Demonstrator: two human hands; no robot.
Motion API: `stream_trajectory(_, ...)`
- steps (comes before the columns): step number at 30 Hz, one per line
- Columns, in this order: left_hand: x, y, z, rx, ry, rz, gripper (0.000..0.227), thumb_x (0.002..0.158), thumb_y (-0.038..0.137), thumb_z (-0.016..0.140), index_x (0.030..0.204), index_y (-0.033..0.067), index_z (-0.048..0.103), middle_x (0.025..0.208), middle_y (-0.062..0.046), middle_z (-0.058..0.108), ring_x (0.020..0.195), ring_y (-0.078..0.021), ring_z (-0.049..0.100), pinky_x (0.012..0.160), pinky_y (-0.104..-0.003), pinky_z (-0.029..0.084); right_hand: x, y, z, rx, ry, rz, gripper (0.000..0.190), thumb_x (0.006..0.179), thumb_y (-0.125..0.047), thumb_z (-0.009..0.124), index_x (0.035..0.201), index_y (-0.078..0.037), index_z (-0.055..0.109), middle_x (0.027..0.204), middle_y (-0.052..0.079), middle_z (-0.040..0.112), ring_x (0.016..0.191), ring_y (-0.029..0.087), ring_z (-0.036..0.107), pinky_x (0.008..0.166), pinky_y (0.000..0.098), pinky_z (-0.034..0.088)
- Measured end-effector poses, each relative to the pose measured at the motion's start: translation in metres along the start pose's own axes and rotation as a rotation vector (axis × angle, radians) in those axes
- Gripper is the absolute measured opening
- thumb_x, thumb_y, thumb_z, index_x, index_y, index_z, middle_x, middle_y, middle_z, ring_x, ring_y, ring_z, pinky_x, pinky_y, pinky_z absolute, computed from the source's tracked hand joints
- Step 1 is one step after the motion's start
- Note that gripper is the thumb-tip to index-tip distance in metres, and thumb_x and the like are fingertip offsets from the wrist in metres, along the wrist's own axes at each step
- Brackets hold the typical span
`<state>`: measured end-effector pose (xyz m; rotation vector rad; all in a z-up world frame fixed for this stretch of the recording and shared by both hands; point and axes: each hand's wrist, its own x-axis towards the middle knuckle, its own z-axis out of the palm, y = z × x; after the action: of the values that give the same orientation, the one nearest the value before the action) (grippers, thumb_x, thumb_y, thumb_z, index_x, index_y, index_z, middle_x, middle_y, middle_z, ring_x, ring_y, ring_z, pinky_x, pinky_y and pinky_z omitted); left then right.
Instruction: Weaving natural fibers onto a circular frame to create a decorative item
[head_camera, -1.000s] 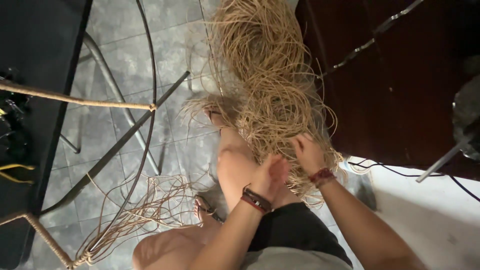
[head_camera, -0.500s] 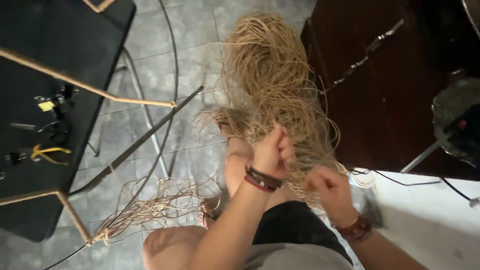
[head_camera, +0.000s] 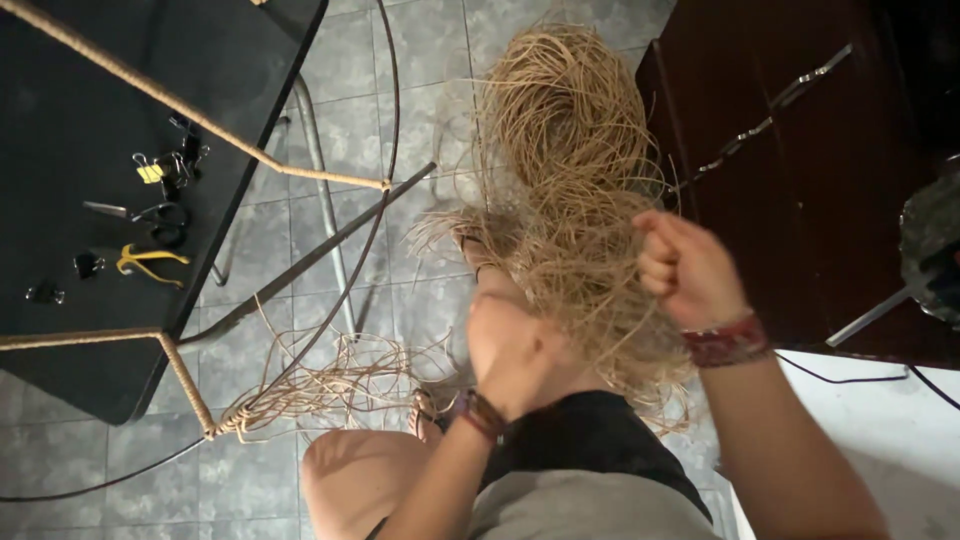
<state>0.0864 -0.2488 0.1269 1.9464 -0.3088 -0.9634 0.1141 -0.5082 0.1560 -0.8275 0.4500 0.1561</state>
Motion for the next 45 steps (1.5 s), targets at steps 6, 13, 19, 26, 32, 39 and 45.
stream_trajectory(6, 0.022, 0.055, 0.004, -1.030, 0.146, -0.131, 0.023, 0.105, 0.028, 0.052, 0.105, 0.0116, 0.069, 0.055, 0.005, 0.031, 0.042, -0.0087, 0.025, 0.033, -0.022, 0.025, -0.074, -0.015, 0.034, -0.306, -0.002, -0.146, 0.027, 0.109, -0.017, 0.040, 0.119, 0.002, 0.056, 0.068, -0.010, 0.018, 0.050, -0.001, 0.020, 0.038, 0.0132, 0.019)
stream_trajectory(13, 0.133, 0.011, 0.066, -1.006, -0.062, 0.318, 0.032, 0.113, 0.033, 0.041, 0.109, 0.0146, 0.067, 0.082, 0.000, 0.050, 0.069, -0.0101, 0.044, 0.059, -0.022, 0.037, -0.087, 0.002, 0.035, -0.341, -0.178, 0.145, 0.034, 0.106, -0.027, 0.045, 0.102, -0.001, 0.067, 0.072, 0.000, 0.052, 0.060, 0.010, 0.049, 0.056, 0.0284, 0.042)
stream_trajectory(19, 0.010, 0.072, 0.044, 0.005, -0.111, 0.415, 0.025, 0.106, 0.027, 0.050, 0.125, 0.0214, 0.064, 0.111, -0.011, 0.074, 0.111, -0.0384, 0.069, 0.098, -0.047, 0.056, -0.013, -0.032, 0.002, 0.132, -0.264, 0.219, 0.046, 0.112, -0.041, 0.039, 0.106, -0.002, 0.062, 0.075, -0.001, 0.046, 0.057, 0.010, 0.047, 0.051, 0.0253, 0.041)
stream_trajectory(26, 0.028, 0.083, 0.012, -0.516, -0.157, 0.212, 0.050, 0.110, 0.042, 0.035, 0.134, 0.0102, 0.064, 0.085, -0.001, 0.067, 0.048, -0.0047, 0.036, 0.041, -0.017, 0.033, -0.078, -0.056, 0.037, -1.097, -0.170, -0.144, 0.048, 0.108, -0.038, 0.042, 0.069, -0.016, 0.061, 0.060, -0.005, 0.052, 0.047, 0.007, 0.044, 0.044, 0.0202, 0.042)
stream_trajectory(32, 0.073, 0.113, -0.018, -1.282, -0.160, 0.119, 0.031, 0.114, 0.030, 0.042, 0.101, 0.0066, 0.057, 0.079, -0.009, 0.072, 0.038, -0.0038, 0.029, 0.033, -0.020, 0.020, -0.115, -0.040, 0.008, -0.900, -0.310, 0.230, 0.045, 0.106, -0.026, 0.049, 0.072, -0.001, 0.065, 0.055, 0.000, 0.038, 0.049, 0.014, 0.034, 0.050, 0.0285, 0.030)
stream_trajectory(39, 0.036, 0.130, -0.002, -0.614, -0.135, -0.041, 0.040, 0.098, 0.023, 0.052, 0.133, 0.0074, 0.063, 0.116, -0.004, 0.073, 0.047, -0.0030, 0.038, 0.040, -0.015, 0.033, -0.097, -0.030, 0.009, -0.653, -0.055, -0.041, 0.044, 0.111, -0.026, 0.043, 0.083, 0.001, 0.064, 0.054, -0.004, 0.031, 0.046, 0.011, 0.027, 0.046, 0.0267, 0.022)
stream_trajectory(45, 0.043, 0.108, 0.028, -0.947, -0.302, 0.224, 0.040, 0.095, 0.006, 0.049, 0.132, 0.0070, 0.064, 0.078, 0.002, 0.068, 0.043, -0.0030, 0.034, 0.035, -0.019, 0.021, -0.095, -0.014, 0.002, -1.290, 0.088, -0.134, 0.038, 0.106, -0.024, 0.045, 0.079, -0.010, 0.068, 0.066, 0.001, 0.064, 0.060, 0.015, 0.058, 0.062, 0.0306, 0.043)
